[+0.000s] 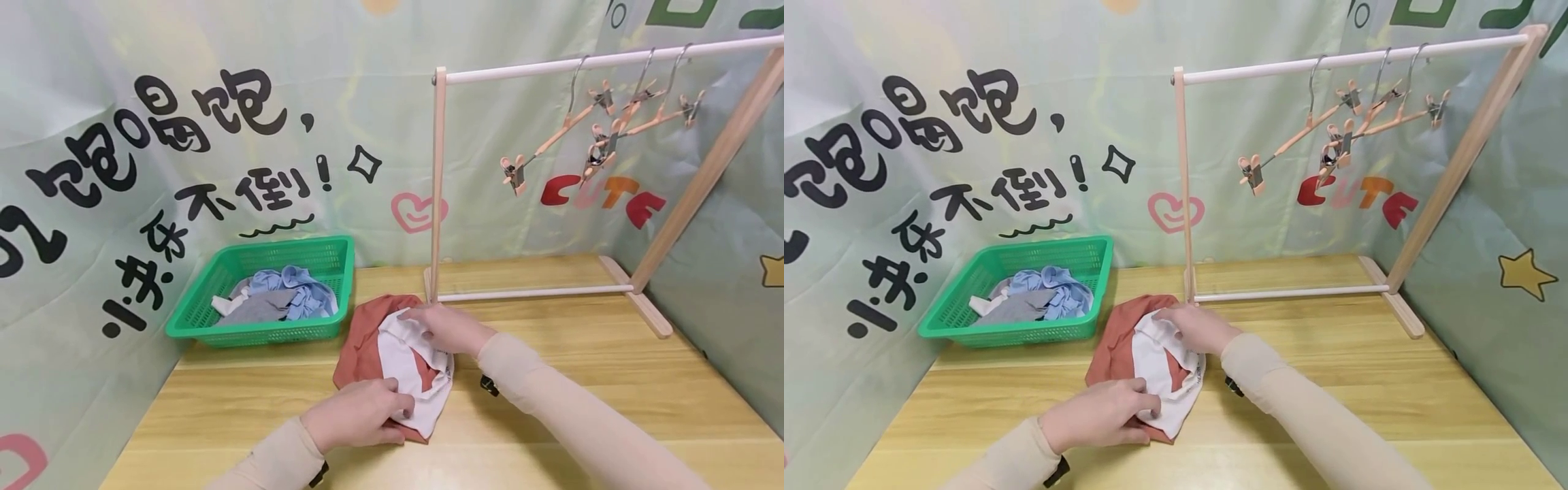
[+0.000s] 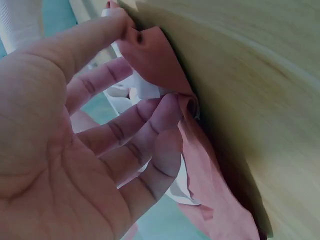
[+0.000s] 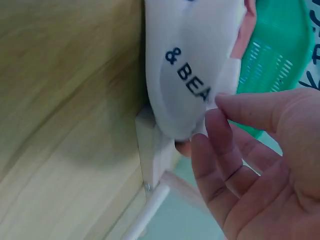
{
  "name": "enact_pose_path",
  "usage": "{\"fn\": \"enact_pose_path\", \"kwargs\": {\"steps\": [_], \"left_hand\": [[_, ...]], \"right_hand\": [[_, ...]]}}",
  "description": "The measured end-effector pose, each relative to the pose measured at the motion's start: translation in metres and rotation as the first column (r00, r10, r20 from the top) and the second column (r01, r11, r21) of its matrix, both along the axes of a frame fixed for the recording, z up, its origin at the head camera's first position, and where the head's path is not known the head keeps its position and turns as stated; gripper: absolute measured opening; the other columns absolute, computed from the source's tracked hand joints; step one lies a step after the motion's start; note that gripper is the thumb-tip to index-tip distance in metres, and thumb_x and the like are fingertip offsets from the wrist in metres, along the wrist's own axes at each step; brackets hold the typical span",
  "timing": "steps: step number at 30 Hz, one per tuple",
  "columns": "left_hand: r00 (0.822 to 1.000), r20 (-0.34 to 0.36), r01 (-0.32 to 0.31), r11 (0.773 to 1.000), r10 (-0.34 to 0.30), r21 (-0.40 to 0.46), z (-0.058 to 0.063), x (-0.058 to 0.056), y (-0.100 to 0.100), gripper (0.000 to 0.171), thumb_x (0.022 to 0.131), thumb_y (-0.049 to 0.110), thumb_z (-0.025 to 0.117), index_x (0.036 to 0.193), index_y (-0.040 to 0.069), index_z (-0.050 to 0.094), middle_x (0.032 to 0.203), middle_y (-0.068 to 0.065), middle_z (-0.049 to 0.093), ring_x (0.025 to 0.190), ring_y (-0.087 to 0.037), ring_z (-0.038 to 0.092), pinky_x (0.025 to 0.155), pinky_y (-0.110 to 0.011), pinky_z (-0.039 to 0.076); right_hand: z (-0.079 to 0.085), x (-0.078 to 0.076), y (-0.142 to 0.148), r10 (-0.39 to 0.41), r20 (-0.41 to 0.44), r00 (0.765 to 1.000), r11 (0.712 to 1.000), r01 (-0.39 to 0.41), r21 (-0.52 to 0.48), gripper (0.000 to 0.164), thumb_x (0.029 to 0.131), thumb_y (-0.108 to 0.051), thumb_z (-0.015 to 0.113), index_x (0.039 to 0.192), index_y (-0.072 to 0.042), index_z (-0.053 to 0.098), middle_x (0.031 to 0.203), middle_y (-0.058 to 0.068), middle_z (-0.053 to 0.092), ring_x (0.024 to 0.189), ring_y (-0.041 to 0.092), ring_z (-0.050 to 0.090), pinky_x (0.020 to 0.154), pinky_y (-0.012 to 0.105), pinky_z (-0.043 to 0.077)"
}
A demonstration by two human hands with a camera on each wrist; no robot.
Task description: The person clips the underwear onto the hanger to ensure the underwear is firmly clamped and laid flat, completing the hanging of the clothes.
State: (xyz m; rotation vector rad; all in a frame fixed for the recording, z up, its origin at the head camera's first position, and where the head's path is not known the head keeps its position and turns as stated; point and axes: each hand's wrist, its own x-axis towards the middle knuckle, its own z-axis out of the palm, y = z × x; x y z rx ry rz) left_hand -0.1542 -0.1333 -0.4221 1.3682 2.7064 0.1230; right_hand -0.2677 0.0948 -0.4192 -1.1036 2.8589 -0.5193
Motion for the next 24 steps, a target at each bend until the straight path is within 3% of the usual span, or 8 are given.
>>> {"fn": "enact_pose_path", "kwargs": {"steps": [3,5,10,13,19,24], "left_hand": [[1.000,-0.001,-0.011,1.000,0.011,-0.019,-0.002,0.001,0.000,0.022,0.089,0.035,0.088,0.086,0.029,0.067,0.080,0.014,0.052,0.068,0.002,0.050,0.057,-0.017,0.038],[1.000,0.020,-0.018,1.000,0.018,-0.020,-0.002,0.001,-0.002,0.025,0.089,0.029,0.088,0.079,0.029,0.065,0.076,0.015,0.048,0.066,0.002,0.046,0.057,-0.016,0.036],[0.997,0.064,-0.038,0.999,0.038,-0.007,0.002,-0.001,-0.012,0.033,0.085,0.019,0.089,0.071,0.026,0.061,0.071,0.016,0.044,0.065,0.002,0.042,0.059,-0.016,0.035],[0.996,0.069,-0.052,0.998,0.051,0.017,0.006,-0.003,-0.020,0.037,0.084,0.016,0.089,0.067,0.023,0.057,0.066,0.016,0.040,0.063,0.002,0.040,0.057,-0.016,0.032],[0.993,0.054,-0.107,0.991,0.103,0.075,0.023,-0.011,-0.039,0.041,0.081,0.006,0.084,0.064,0.018,0.049,0.062,0.015,0.034,0.059,0.000,0.034,0.054,-0.018,0.028],[0.972,-0.009,-0.231,0.956,0.236,0.179,0.044,-0.022,-0.058,0.035,0.080,-0.001,0.078,0.066,0.021,0.056,0.064,0.013,0.049,0.061,-0.004,0.045,0.055,-0.021,0.040]], "right_hand": [[-0.004,-0.003,-0.006,-0.035,0.028,0.999,0.998,0.034,0.054,0.052,0.093,0.005,0.073,0.140,-0.016,0.070,0.127,0.010,0.074,0.107,0.024,0.071,0.079,0.036,0.059],[-0.007,-0.005,-0.008,-0.054,0.035,0.998,0.996,0.051,0.068,0.046,0.093,0.002,0.076,0.135,-0.016,0.073,0.115,0.007,0.075,0.097,0.020,0.068,0.075,0.034,0.057],[-0.010,-0.006,-0.006,-0.030,-0.013,0.999,0.997,0.031,0.069,0.020,0.089,-0.005,0.086,0.105,-0.014,0.081,0.087,-0.002,0.074,0.078,0.012,0.063,0.072,0.032,0.056],[-0.008,-0.004,-0.003,-0.037,0.002,0.999,0.997,0.036,0.068,0.011,0.089,-0.010,0.087,0.092,-0.018,0.080,0.081,-0.007,0.072,0.073,0.008,0.060,0.070,0.030,0.054],[0.004,0.002,0.010,-0.015,0.044,0.999,0.999,0.013,0.045,0.017,0.090,-0.011,0.085,0.081,-0.017,0.072,0.073,-0.008,0.061,0.069,0.006,0.052,0.064,0.024,0.045],[0.018,0.006,0.029,0.008,0.086,0.996,1.000,-0.008,0.001,0.022,0.093,-0.015,0.083,0.080,-0.017,0.066,0.070,-0.008,0.052,0.066,0.006,0.046,0.063,0.023,0.039]]}}
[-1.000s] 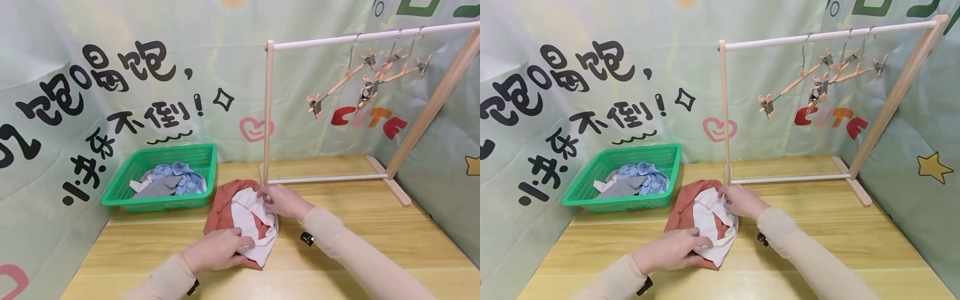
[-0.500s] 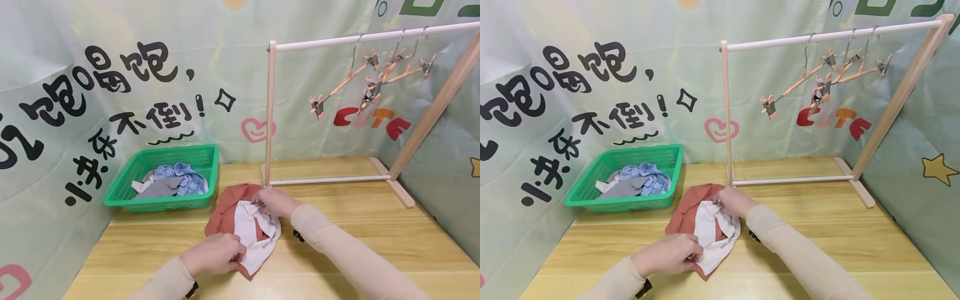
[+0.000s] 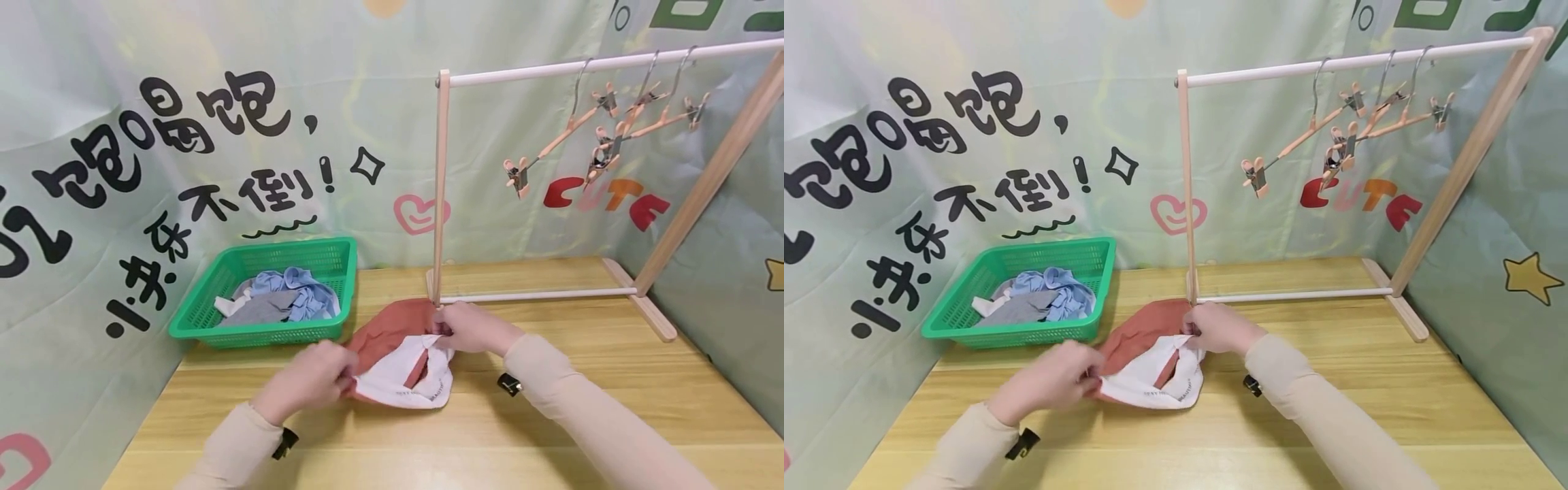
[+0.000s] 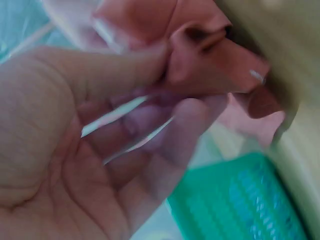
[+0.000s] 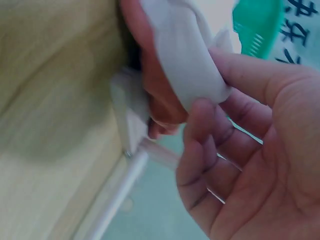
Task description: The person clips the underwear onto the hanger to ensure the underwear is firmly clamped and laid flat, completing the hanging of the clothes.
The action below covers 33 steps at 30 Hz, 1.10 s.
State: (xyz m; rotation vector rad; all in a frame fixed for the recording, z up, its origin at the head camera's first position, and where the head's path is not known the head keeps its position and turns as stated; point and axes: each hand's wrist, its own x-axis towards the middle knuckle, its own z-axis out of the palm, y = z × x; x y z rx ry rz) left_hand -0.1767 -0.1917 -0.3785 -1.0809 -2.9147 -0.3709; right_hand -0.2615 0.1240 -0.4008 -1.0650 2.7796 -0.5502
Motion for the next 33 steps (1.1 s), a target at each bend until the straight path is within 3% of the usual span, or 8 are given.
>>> {"fn": "enact_pose_path", "kwargs": {"steps": [4,9,13,17,20,24,28,33], "left_hand": [[0.987,-0.083,-0.135,0.988,0.141,0.074,0.015,-0.009,-0.012,0.032,0.085,-0.002,0.078,0.069,0.019,0.060,0.070,0.008,0.056,0.066,-0.007,0.049,0.059,-0.023,0.044],[0.945,-0.114,-0.287,0.945,0.306,0.159,0.028,-0.015,-0.013,0.025,0.091,0.001,0.076,0.076,0.017,0.063,0.070,0.004,0.055,0.065,-0.012,0.049,0.056,-0.026,0.042],[0.923,-0.097,-0.345,0.911,0.373,0.225,0.035,-0.018,-0.008,0.017,0.097,0.003,0.070,0.086,0.013,0.063,0.060,0.003,0.054,0.053,-0.011,0.048,0.049,-0.027,0.038],[0.917,-0.074,-0.356,0.887,0.393,0.294,0.042,-0.023,-0.002,0.012,0.102,0.004,0.063,0.092,0.010,0.061,0.059,0.001,0.058,0.048,-0.010,0.051,0.048,-0.028,0.038],[0.914,-0.071,-0.351,0.866,0.400,0.356,0.050,-0.025,0.002,0.012,0.104,0.005,0.062,0.092,0.007,0.062,0.066,-0.004,0.067,0.052,-0.012,0.058,0.049,-0.028,0.043],[0.900,-0.039,-0.375,0.818,0.434,0.436,0.063,-0.024,0.006,0.011,0.104,0.008,0.065,0.094,0.006,0.066,0.076,-0.009,0.076,0.057,-0.017,0.069,0.051,-0.030,0.049],[0.891,0.005,-0.390,0.761,0.453,0.518,0.073,-0.023,0.010,0.011,0.106,0.014,0.065,0.098,0.007,0.067,0.067,-0.003,0.074,0.049,-0.012,0.069,0.045,-0.030,0.047],[0.893,0.003,-0.369,0.729,0.450,0.576,0.081,-0.027,0.016,0.011,0.108,0.018,0.062,0.102,0.009,0.066,0.058,0.002,0.070,0.046,-0.011,0.067,0.043,-0.030,0.044]], "right_hand": [[0.010,0.004,0.019,0.003,0.061,0.998,0.999,0.000,-0.049,0.027,0.096,-0.020,0.082,0.078,-0.018,0.062,0.069,-0.009,0.051,0.064,0.005,0.044,0.062,0.022,0.038],[0.019,0.013,0.041,0.005,0.126,0.992,0.995,0.008,-0.101,0.029,0.096,-0.023,0.081,0.078,-0.017,0.060,0.070,-0.009,0.054,0.066,0.006,0.049,0.063,0.023,0.041],[0.027,0.025,0.048,0.028,0.165,0.986,0.994,-0.009,-0.112,0.027,0.098,-0.025,0.080,0.081,-0.017,0.061,0.081,-0.009,0.062,0.077,0.007,0.058,0.069,0.023,0.046],[0.036,0.040,0.049,0.087,0.229,0.969,0.991,-0.062,-0.115,0.029,0.100,-0.030,0.077,0.083,-0.018,0.058,0.081,-0.011,0.060,0.076,0.004,0.055,0.069,0.022,0.043],[0.042,0.051,0.046,0.155,0.343,0.926,0.982,-0.106,-0.158,0.027,0.101,-0.030,0.076,0.085,-0.016,0.059,0.074,-0.013,0.055,0.067,0.002,0.048,0.062,0.020,0.037],[0.049,0.063,0.041,0.246,0.499,0.831,0.961,-0.142,-0.236,0.021,0.102,-0.026,0.074,0.091,-0.012,0.062,0.071,-0.012,0.058,0.062,-0.001,0.044,0.057,0.018,0.031],[0.056,0.070,0.038,0.332,0.547,0.769,0.935,-0.190,-0.300,0.017,0.104,-0.022,0.072,0.099,-0.008,0.064,0.069,-0.011,0.056,0.059,-0.003,0.039,0.054,0.017,0.027],[0.058,0.074,0.035,0.443,0.551,0.707,0.884,-0.241,-0.401,0.030,0.105,-0.017,0.069,0.131,-0.004,0.060,0.090,-0.009,0.071,0.073,-0.001,0.060,0.065,0.014,0.046]]}}
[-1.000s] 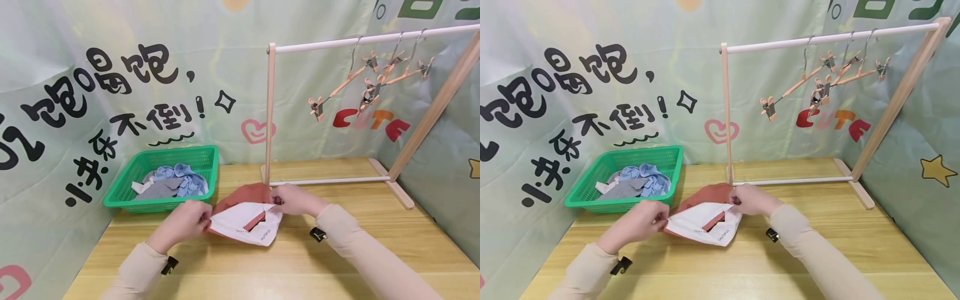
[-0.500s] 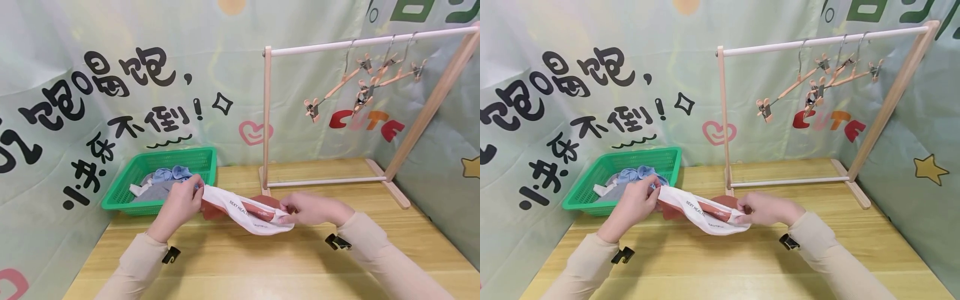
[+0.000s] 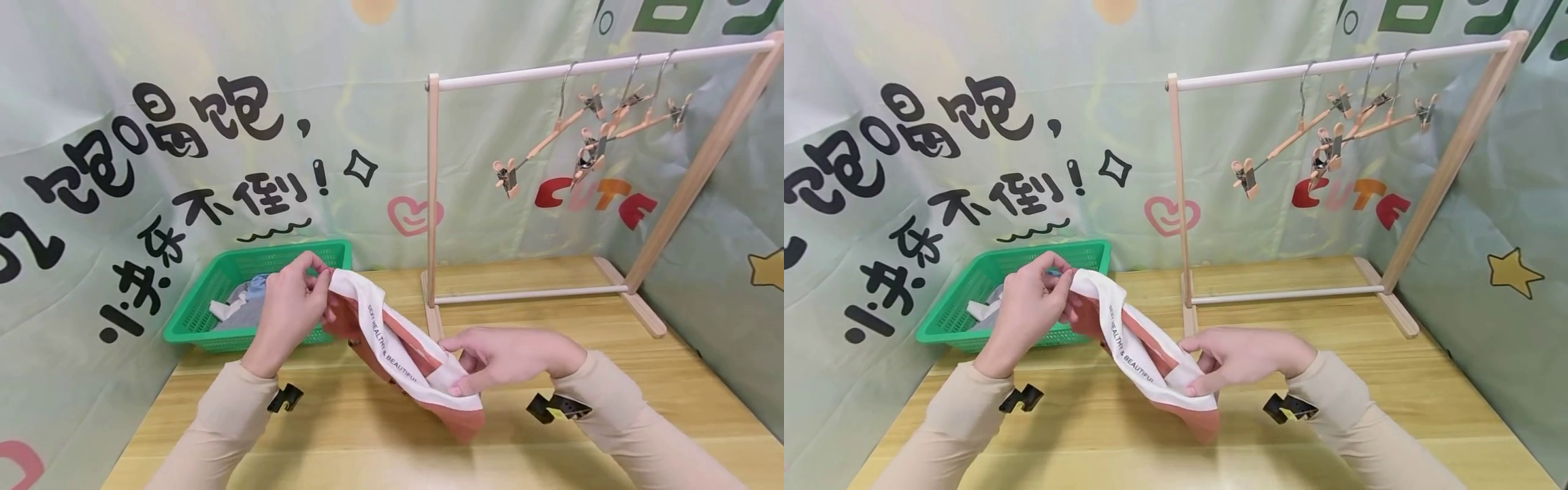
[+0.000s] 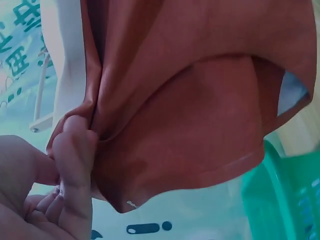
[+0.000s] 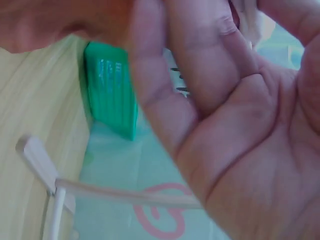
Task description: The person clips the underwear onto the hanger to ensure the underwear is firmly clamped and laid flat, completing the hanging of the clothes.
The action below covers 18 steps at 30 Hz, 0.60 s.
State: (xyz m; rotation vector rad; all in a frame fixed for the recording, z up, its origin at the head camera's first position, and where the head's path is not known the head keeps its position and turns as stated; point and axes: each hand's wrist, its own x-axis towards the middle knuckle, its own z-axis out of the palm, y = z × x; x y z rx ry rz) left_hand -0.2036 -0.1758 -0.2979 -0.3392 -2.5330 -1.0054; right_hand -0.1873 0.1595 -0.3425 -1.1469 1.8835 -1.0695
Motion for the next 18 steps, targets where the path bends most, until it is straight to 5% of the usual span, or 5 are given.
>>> {"fn": "enact_pose_path", "kwargs": {"steps": [6,8,11,14,18], "left_hand": [[0.981,0.157,0.079,0.980,-0.109,0.185,-0.007,-0.028,0.019,0.017,0.112,0.013,0.054,0.125,0.005,0.062,0.103,-0.022,0.081,0.086,-0.031,0.082,0.062,-0.030,0.062],[0.965,0.202,0.133,0.977,-0.165,0.164,-0.017,-0.038,0.029,0.030,0.112,0.011,0.051,0.142,0.006,0.054,0.124,-0.027,0.076,0.097,-0.037,0.081,0.068,-0.032,0.064],[0.936,0.261,0.237,0.971,-0.236,0.028,-0.037,-0.044,0.043,0.048,0.110,0.007,0.053,0.157,0.008,0.042,0.124,-0.025,0.076,0.095,-0.037,0.077,0.066,-0.031,0.059],[0.908,0.311,0.330,0.937,-0.282,-0.114,-0.057,-0.040,0.053,0.038,0.105,0.004,0.062,0.142,0.005,0.060,0.109,-0.018,0.079,0.087,-0.026,0.075,0.066,-0.030,0.058],[0.858,0.395,0.451,0.849,-0.328,-0.275,-0.080,-0.024,0.056,0.007,0.098,0.006,0.074,0.105,0.008,0.076,0.089,-0.002,0.076,0.077,-0.012,0.067,0.069,-0.029,0.058]], "right_hand": [[-0.010,-0.006,0.010,-0.093,0.020,0.995,0.995,0.093,-0.032,0.051,0.108,-0.015,0.063,0.150,-0.004,0.037,0.105,0.004,0.077,0.090,0.008,0.072,0.079,0.023,0.058],[-0.019,-0.011,0.021,-0.217,-0.041,0.975,0.976,0.217,0.009,0.055,0.110,-0.018,0.061,0.155,-0.005,0.032,0.107,0.009,0.076,0.089,0.014,0.074,0.081,0.027,0.059],[-0.033,-0.015,0.038,-0.365,-0.190,0.912,0.916,0.388,0.103,0.061,0.111,-0.021,0.059,0.161,-0.003,0.029,0.101,0.009,0.076,0.082,0.017,0.074,0.078,0.031,0.058],[-0.045,-0.017,0.050,-0.375,-0.339,0.862,0.872,0.453,0.186,0.060,0.110,-0.025,0.061,0.158,0.003,0.037,0.094,0.003,0.074,0.079,0.012,0.068,0.075,0.029,0.055],[-0.050,-0.017,0.055,-0.336,-0.421,0.843,0.862,0.455,0.224,0.049,0.106,-0.028,0.068,0.144,0.001,0.057,0.086,-0.004,0.070,0.076,0.004,0.059,0.071,0.027,0.050]]}}
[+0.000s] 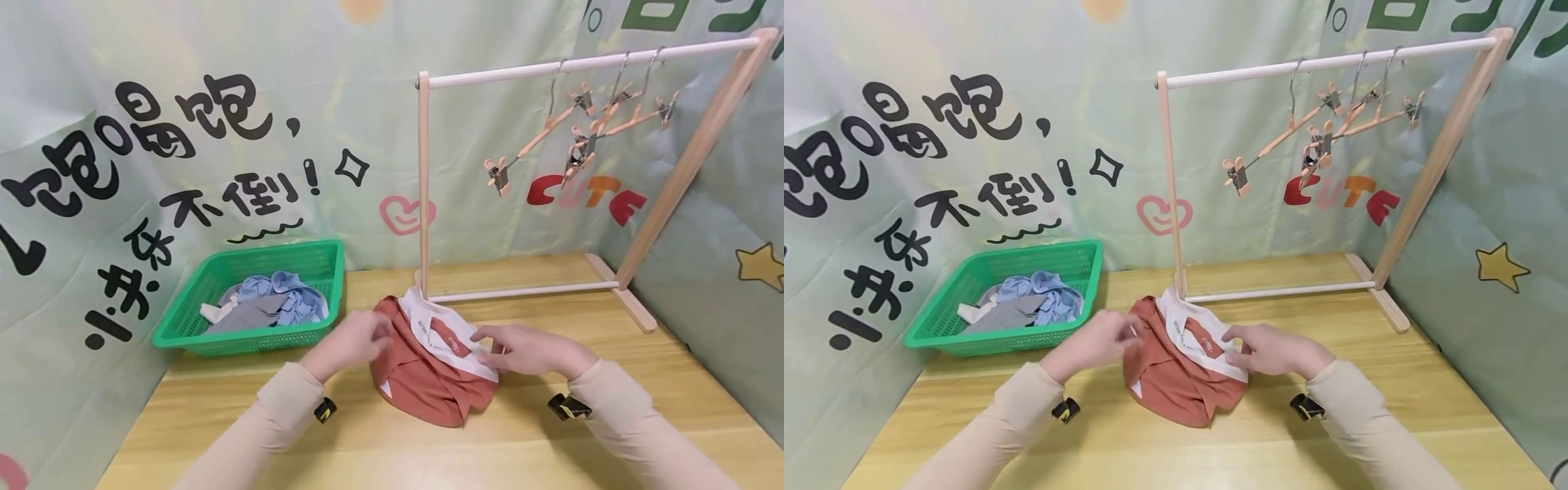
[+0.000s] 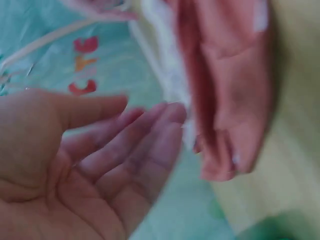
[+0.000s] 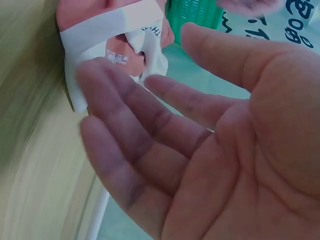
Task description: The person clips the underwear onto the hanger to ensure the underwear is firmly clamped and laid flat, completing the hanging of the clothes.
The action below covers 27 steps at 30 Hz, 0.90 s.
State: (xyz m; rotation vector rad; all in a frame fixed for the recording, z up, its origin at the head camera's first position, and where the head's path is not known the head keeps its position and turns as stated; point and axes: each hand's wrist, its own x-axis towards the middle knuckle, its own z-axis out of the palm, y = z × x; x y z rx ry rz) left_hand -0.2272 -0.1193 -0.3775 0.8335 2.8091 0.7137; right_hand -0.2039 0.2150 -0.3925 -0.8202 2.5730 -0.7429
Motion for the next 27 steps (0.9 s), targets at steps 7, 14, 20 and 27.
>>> {"fn": "enact_pose_path", "kwargs": {"steps": [7,14,20,27], "left_hand": [[0.994,-0.030,0.095,0.970,-0.105,-0.225,-0.037,0.029,-0.004,0.018,0.087,0.019,0.089,0.084,0.018,0.071,0.071,0.011,0.056,0.068,-0.006,0.052,0.061,-0.024,0.044],[0.979,-0.137,0.113,0.965,-0.149,-0.237,-0.051,0.033,-0.003,0.028,0.083,0.008,0.089,0.073,0.015,0.064,0.072,0.007,0.052,0.069,-0.007,0.049,0.062,-0.023,0.043],[0.970,-0.165,0.132,0.958,-0.177,-0.254,-0.055,0.032,-0.012,0.030,0.083,0.001,0.085,0.070,0.017,0.063,0.072,0.007,0.053,0.067,-0.006,0.048,0.061,-0.022,0.045],[0.955,-0.223,0.138,0.958,-0.197,-0.251,-0.054,0.028,-0.052,0.032,0.080,-0.006,0.082,0.068,0.015,0.062,0.070,0.007,0.051,0.067,-0.006,0.047,0.060,-0.022,0.043]], "right_hand": [[-0.007,-0.007,-0.011,-0.010,-0.013,1.000,0.997,0.011,0.074,0.030,0.101,-0.023,0.075,0.124,-0.003,0.072,0.068,-0.008,0.050,0.060,0.005,0.043,0.061,0.023,0.038],[-0.019,-0.013,-0.016,-0.052,0.000,0.999,0.992,0.051,0.112,0.013,0.094,-0.019,0.083,0.095,-0.014,0.071,0.074,-0.005,0.062,0.066,0.007,0.052,0.064,0.025,0.045],[-0.026,-0.014,-0.017,-0.026,-0.012,1.000,0.993,0.027,0.115,0.024,0.091,-0.016,0.085,0.078,-0.018,0.065,0.066,-0.009,0.053,0.061,0.004,0.047,0.060,0.022,0.040],[-0.026,-0.003,-0.026,0.015,0.067,0.998,0.999,-0.018,0.052,0.032,0.092,-0.016,0.084,0.070,-0.017,0.061,0.062,-0.013,0.047,0.059,0.002,0.043,0.058,0.019,0.037]]}}
